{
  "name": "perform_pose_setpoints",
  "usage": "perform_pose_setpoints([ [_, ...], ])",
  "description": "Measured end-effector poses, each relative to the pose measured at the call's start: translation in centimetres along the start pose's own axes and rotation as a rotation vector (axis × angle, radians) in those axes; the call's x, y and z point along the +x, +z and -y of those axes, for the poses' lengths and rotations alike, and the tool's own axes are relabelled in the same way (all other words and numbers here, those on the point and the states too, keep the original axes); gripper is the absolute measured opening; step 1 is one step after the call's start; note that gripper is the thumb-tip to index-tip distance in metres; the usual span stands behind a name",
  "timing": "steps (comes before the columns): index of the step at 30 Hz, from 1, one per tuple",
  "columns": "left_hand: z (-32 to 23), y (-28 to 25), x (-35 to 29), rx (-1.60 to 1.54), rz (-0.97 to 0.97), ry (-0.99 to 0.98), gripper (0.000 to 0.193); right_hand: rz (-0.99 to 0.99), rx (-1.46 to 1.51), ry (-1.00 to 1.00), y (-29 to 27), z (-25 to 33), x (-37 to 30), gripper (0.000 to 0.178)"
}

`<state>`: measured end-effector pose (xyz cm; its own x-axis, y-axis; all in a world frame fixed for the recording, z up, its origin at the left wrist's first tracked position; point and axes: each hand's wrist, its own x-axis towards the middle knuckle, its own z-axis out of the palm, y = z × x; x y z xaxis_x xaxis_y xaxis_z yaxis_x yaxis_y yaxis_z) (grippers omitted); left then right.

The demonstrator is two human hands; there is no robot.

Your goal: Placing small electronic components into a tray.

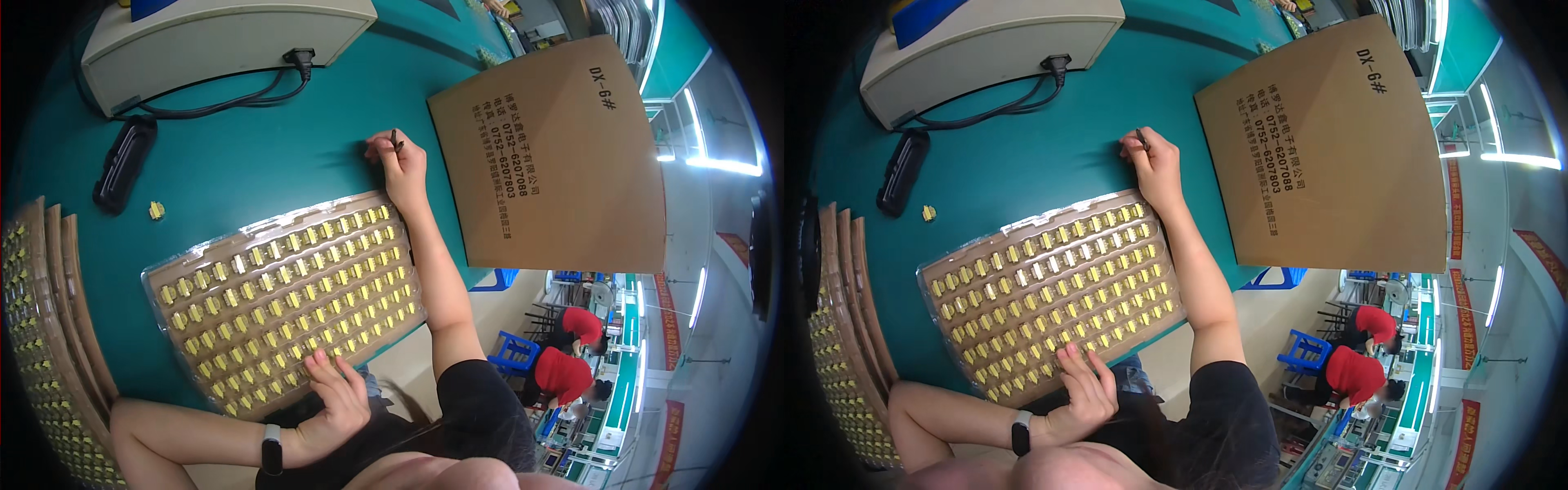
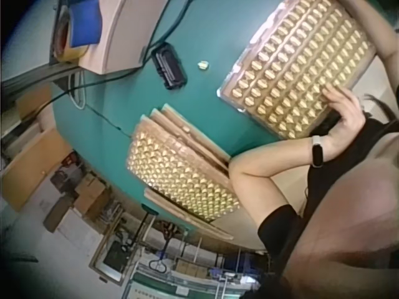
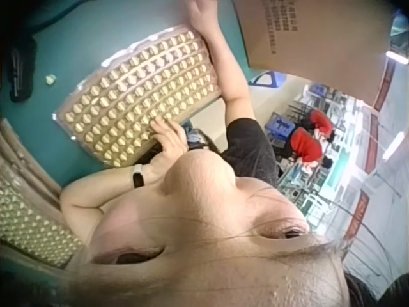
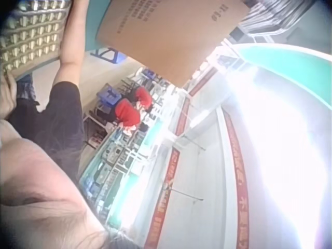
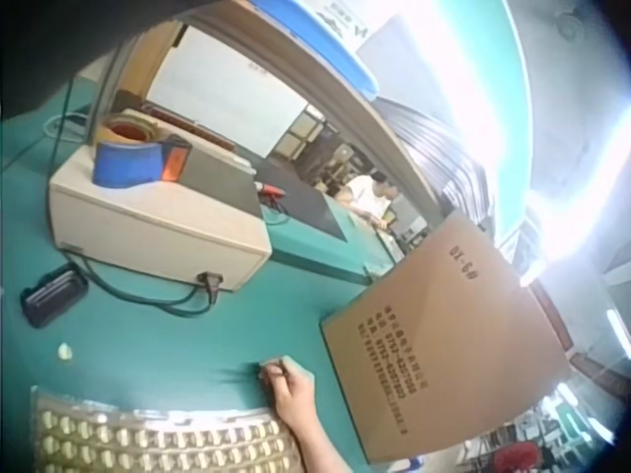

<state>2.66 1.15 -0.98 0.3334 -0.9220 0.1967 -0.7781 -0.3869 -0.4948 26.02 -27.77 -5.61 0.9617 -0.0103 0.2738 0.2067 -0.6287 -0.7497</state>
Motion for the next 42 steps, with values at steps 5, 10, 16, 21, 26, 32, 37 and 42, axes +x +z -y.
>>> perform_pose_setpoints([
  [5, -0.2, -0.3, -0.1, 0.023, 0.011, -0.004, 0.028, -0.001, 0.016, -0.005, 0.0, 0.1, -0.1, 0.034],
  [10, -0.1, -0.3, 0.0, 0.025, 0.007, -0.019, 0.028, 0.007, 0.012, -0.016, 0.0, -0.1, -0.1, 0.033],
  [16, -0.1, -0.2, 0.0, 0.029, 0.002, -0.015, 0.028, -0.026, 0.106, 0.022, 0.2, -0.4, 0.0, 0.028],
  [21, 0.1, -0.2, 0.1, 0.014, 0.003, -0.005, 0.026, 0.016, 0.062, 0.001, 0.0, -0.4, 0.1, 0.027],
  [26, 0.3, -0.2, 0.1, 0.008, -0.001, 0.002, 0.025, 0.010, 0.038, 0.001, 0.0, -0.2, 0.0, 0.028],
  [32, 0.2, -0.3, 0.0, 0.014, 0.011, 0.001, 0.026, 0.011, 0.046, -0.003, 0.1, -0.4, 0.2, 0.029],
  [37, 0.1, -0.3, -0.1, 0.010, 0.009, -0.003, 0.027, 0.009, 0.037, -0.001, 0.0, -0.2, -0.1, 0.029],
  [42, 0.3, -0.7, -0.4, 0.016, 0.034, 0.026, 0.029, 0.011, 0.110, 0.004, 0.1, -1.2, -0.2, 0.025],
])
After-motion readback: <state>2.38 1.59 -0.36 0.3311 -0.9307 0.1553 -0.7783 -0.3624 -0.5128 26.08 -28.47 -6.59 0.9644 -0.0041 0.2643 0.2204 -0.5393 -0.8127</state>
